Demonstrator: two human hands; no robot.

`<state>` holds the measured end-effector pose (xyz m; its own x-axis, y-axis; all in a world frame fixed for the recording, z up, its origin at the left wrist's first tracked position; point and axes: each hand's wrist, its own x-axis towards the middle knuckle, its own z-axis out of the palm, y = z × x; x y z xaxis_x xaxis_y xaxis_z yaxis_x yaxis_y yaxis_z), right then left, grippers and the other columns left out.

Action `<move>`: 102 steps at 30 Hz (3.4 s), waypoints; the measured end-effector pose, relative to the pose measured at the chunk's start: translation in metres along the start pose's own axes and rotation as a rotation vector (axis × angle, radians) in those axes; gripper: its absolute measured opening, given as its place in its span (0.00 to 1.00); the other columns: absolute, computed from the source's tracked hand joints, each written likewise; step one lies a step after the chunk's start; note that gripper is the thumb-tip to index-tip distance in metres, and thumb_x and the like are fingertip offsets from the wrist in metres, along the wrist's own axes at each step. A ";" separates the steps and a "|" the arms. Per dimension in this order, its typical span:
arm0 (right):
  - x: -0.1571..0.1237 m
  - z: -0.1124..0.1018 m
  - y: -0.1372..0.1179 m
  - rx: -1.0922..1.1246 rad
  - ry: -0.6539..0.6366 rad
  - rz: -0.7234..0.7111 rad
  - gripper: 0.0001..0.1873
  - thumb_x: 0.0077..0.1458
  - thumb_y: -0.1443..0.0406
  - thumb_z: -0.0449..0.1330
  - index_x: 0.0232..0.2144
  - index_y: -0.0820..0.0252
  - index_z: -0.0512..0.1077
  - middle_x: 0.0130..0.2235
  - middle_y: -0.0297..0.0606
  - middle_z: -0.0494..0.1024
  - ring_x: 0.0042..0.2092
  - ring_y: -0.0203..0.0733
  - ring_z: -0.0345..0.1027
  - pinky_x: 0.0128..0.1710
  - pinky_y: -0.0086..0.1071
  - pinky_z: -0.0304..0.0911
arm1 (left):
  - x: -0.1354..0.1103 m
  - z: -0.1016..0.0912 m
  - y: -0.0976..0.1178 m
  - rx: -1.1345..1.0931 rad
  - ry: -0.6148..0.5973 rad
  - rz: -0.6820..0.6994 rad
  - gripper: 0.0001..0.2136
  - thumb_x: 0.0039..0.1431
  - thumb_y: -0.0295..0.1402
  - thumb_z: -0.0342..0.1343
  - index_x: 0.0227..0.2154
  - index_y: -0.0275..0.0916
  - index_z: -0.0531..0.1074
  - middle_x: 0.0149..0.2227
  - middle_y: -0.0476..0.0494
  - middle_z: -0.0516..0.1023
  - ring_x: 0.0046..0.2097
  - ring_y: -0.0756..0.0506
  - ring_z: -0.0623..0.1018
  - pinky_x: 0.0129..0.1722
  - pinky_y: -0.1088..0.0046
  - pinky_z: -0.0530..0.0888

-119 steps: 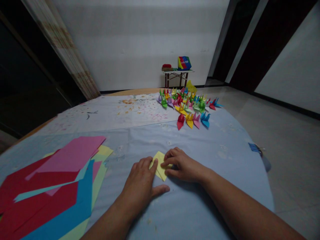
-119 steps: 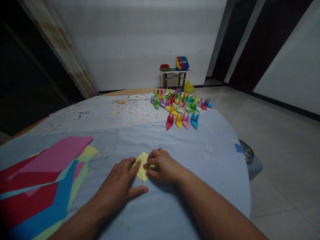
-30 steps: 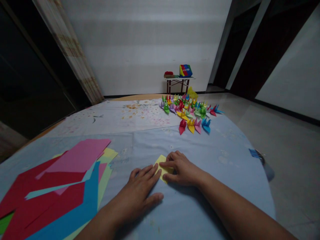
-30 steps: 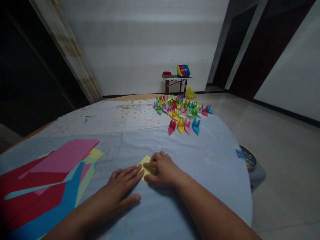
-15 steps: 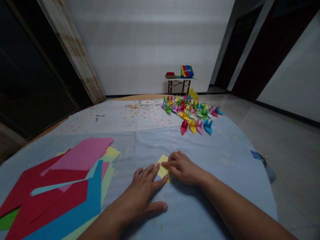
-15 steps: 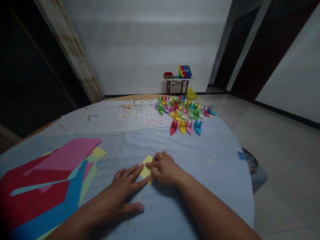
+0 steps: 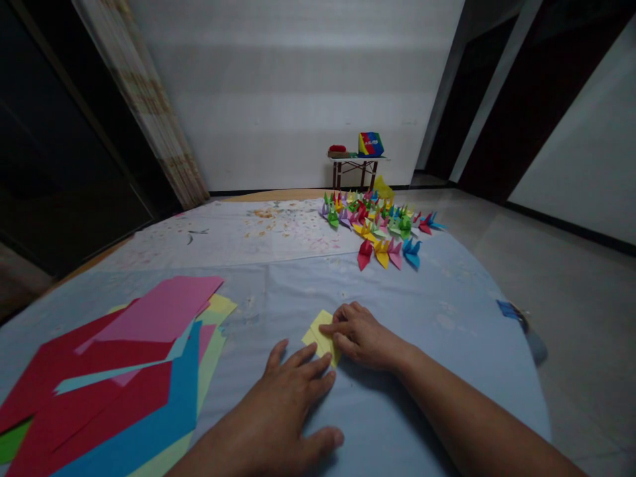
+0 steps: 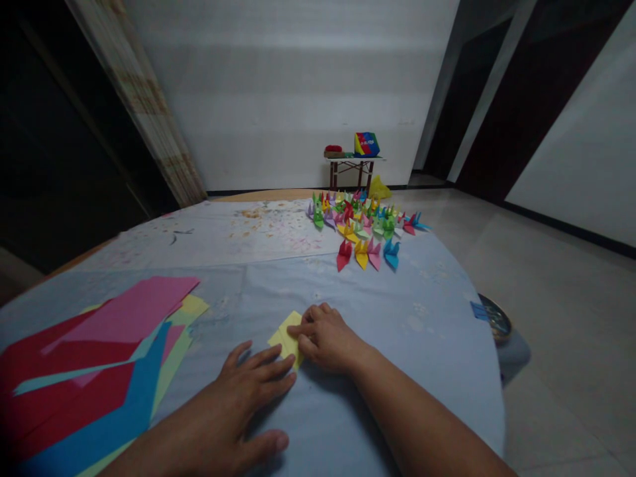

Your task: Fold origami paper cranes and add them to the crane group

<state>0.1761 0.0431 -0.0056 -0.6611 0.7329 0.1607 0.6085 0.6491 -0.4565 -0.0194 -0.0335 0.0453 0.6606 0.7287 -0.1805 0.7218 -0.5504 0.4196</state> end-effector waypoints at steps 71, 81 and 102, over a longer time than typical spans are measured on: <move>0.004 0.013 0.000 1.039 0.189 0.238 0.15 0.47 0.57 0.60 0.33 0.62 0.67 0.28 0.32 0.69 0.27 0.31 0.61 0.27 0.26 0.57 | 0.055 0.033 -0.036 -1.089 0.630 -0.166 0.11 0.51 0.38 0.55 0.34 0.36 0.69 0.32 0.46 0.76 0.33 0.47 0.74 0.32 0.74 0.69; 0.003 0.013 -0.003 1.096 0.163 0.246 0.16 0.44 0.56 0.63 0.31 0.62 0.68 0.26 0.30 0.69 0.25 0.30 0.60 0.26 0.25 0.55 | 0.056 0.032 -0.031 -1.236 0.586 -0.248 0.13 0.46 0.40 0.59 0.31 0.37 0.67 0.25 0.51 0.73 0.26 0.50 0.72 0.26 0.77 0.66; 0.004 0.012 -0.010 1.211 0.154 0.239 0.11 0.43 0.60 0.63 0.27 0.63 0.72 0.23 0.31 0.71 0.23 0.29 0.61 0.24 0.25 0.55 | 0.051 0.033 -0.025 -1.263 0.634 -0.242 0.04 0.47 0.33 0.55 0.24 0.38 0.68 0.21 0.55 0.67 0.24 0.53 0.65 0.25 0.80 0.61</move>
<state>0.1624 0.0368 -0.0107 -0.4818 0.8759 0.0258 -0.1440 -0.0500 -0.9883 0.0028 0.0043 -0.0036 0.1057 0.9911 -0.0812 -0.0850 0.0904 0.9923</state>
